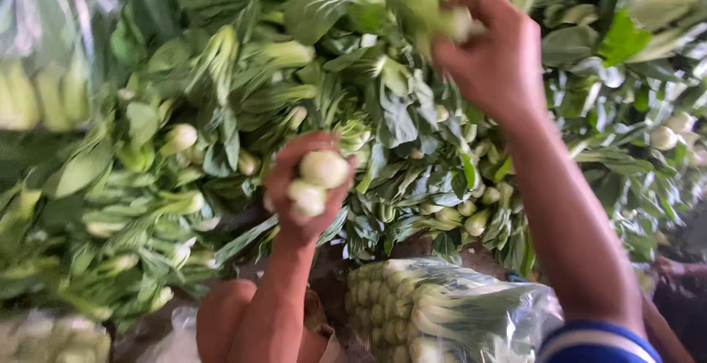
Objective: The person sits on the floor among large piles of leafy green vegetables, gathers individual bok choy heads into bunches held in one hand, and places the finished bunches into clear plastic bags, occasionally adjusting the contents and setting filled bags aside.
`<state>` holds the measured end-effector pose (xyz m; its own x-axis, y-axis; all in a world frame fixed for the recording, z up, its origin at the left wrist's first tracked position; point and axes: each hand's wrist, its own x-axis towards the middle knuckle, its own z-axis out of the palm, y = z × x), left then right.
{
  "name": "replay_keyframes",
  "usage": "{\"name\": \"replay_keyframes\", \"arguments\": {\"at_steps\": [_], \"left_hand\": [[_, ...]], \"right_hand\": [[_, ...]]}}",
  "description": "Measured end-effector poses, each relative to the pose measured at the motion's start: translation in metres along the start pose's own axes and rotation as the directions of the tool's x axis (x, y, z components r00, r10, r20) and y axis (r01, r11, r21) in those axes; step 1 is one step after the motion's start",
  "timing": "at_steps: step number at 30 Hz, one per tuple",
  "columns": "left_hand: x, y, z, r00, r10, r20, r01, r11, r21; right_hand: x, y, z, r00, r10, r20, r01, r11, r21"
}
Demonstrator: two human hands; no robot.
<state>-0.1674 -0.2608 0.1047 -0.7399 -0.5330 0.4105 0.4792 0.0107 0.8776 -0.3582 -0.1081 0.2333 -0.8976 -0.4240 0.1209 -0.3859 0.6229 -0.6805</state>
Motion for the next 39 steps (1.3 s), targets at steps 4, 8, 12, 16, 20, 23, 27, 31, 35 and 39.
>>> {"name": "replay_keyframes", "arguments": {"at_steps": [4, 8, 12, 16, 20, 23, 27, 31, 35, 39], "left_hand": [[0.001, -0.001, 0.01, 0.972, 0.173, 0.16, -0.188, 0.979, 0.081], [-0.009, 0.003, 0.016, 0.992, -0.051, 0.117, 0.061, 0.994, -0.087], [-0.015, 0.004, 0.014, 0.926, -0.314, 0.208, 0.372, 0.854, -0.365], [-0.021, 0.002, 0.014, 0.937, -0.304, 0.17, 0.347, 0.867, -0.358], [-0.025, 0.004, 0.017, 0.862, -0.467, 0.199, 0.507, 0.775, -0.377], [-0.018, 0.005, 0.011, 0.884, -0.424, 0.197, 0.467, 0.82, -0.33], [0.001, 0.007, -0.014, 0.869, -0.465, 0.171, 0.495, 0.822, -0.281], [0.0, 0.009, -0.032, 0.901, -0.43, 0.049, 0.388, 0.751, -0.535], [-0.009, 0.011, -0.04, 0.888, -0.46, 0.02, 0.389, 0.727, -0.566], [-0.009, 0.007, -0.037, 0.922, -0.382, 0.063, 0.346, 0.738, -0.58]], "right_hand": [[-0.053, -0.039, -0.009, 0.818, -0.347, 0.459, 0.394, 0.919, -0.007], [-0.072, -0.039, 0.001, 0.785, -0.246, 0.568, 0.185, 0.969, 0.163], [-0.075, -0.02, 0.008, 0.821, -0.289, 0.492, 0.239, 0.957, 0.162], [-0.087, -0.004, 0.026, 0.863, -0.374, 0.34, 0.272, 0.91, 0.312], [-0.096, -0.008, 0.047, 0.876, -0.451, 0.17, 0.406, 0.881, 0.243], [-0.093, -0.023, 0.052, 0.855, -0.494, 0.158, 0.508, 0.859, -0.063], [-0.086, -0.036, 0.055, 0.99, -0.094, 0.102, 0.108, 0.984, -0.14], [-0.088, -0.036, 0.063, 0.879, -0.476, 0.041, 0.477, 0.876, -0.074], [-0.092, -0.047, 0.073, 0.878, -0.478, 0.037, 0.475, 0.878, 0.053], [-0.086, -0.071, 0.092, 0.897, -0.427, 0.117, 0.391, 0.888, 0.243]]}}
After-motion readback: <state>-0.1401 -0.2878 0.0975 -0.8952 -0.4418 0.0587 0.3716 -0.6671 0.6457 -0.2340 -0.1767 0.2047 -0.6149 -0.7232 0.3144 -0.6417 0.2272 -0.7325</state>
